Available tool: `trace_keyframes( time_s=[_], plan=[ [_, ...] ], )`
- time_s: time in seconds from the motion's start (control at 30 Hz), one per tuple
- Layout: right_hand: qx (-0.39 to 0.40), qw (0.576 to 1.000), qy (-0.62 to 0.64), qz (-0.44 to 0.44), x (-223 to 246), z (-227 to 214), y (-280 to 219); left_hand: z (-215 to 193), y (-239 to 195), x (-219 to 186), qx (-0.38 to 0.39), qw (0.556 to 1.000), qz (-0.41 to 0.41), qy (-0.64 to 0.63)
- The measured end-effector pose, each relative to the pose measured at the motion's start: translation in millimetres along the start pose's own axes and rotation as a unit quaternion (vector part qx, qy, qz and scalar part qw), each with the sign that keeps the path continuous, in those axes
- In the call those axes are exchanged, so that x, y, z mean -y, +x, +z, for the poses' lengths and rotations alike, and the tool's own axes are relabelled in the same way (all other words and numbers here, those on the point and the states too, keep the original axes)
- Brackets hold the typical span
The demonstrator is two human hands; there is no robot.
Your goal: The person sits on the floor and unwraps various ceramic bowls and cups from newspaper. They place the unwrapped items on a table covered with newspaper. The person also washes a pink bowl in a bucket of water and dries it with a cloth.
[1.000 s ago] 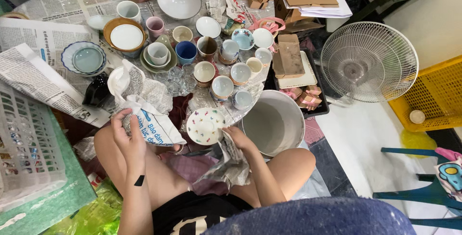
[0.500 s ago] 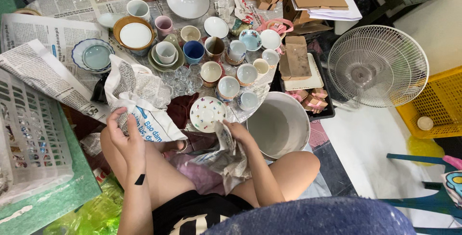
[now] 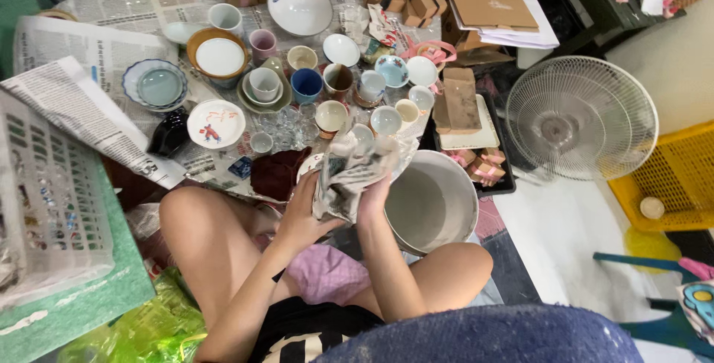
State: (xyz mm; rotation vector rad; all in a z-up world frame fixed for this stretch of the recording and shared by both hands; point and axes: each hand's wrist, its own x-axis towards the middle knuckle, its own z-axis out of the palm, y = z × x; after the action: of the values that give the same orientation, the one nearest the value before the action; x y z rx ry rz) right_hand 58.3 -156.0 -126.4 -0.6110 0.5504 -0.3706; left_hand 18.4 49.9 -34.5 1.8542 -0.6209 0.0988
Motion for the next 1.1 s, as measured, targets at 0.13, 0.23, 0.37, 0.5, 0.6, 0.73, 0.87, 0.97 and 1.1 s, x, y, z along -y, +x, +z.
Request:
trace_keyframes(
  time_s=[0.13, 0.23, 0.37, 0.5, 0.6, 0.73, 0.87, 0.97, 1.1],
  plan=[
    [0.184, 0.974, -0.128, -0.026, -12, 35, -36, -22, -7, 24, -0.039, 0.998, -0.017, 0.042],
    [0.393, 0.874, -0.26, -0.116, -12, 78, -59, -69, -20, 39, -0.133, 0.99, 0.009, 0.051],
    [0.485, 0.799, -0.32, -0.156, -26, 151, -100, -193, -54, 30, -0.27, 0.905, 0.084, 0.319],
    [0.541, 0.687, -0.406, -0.266, -68, 228, -144, -304, -97, -9, -0.475, 0.811, -0.091, 0.329],
    [0.588, 0.543, -0.422, -0.426, -140, 282, -190, -352, -99, 0, -0.325, 0.727, -0.158, 0.584],
    [0.608, 0.475, -0.443, -0.456, -264, 332, -247, -367, -102, 60, -0.221, 0.793, -0.266, 0.502],
    [0.544, 0.464, -0.54, -0.444, -331, 321, -226, -384, -117, 115, -0.103, 0.831, -0.312, 0.449],
    [0.533, 0.378, -0.641, -0.402, -362, 316, -212, -389, -121, 136, 0.032, 0.824, -0.34, 0.453],
    [0.558, 0.303, -0.714, -0.294, -376, 336, -209, -386, -121, 145, -0.041, 0.825, -0.395, 0.402]
  ],
)
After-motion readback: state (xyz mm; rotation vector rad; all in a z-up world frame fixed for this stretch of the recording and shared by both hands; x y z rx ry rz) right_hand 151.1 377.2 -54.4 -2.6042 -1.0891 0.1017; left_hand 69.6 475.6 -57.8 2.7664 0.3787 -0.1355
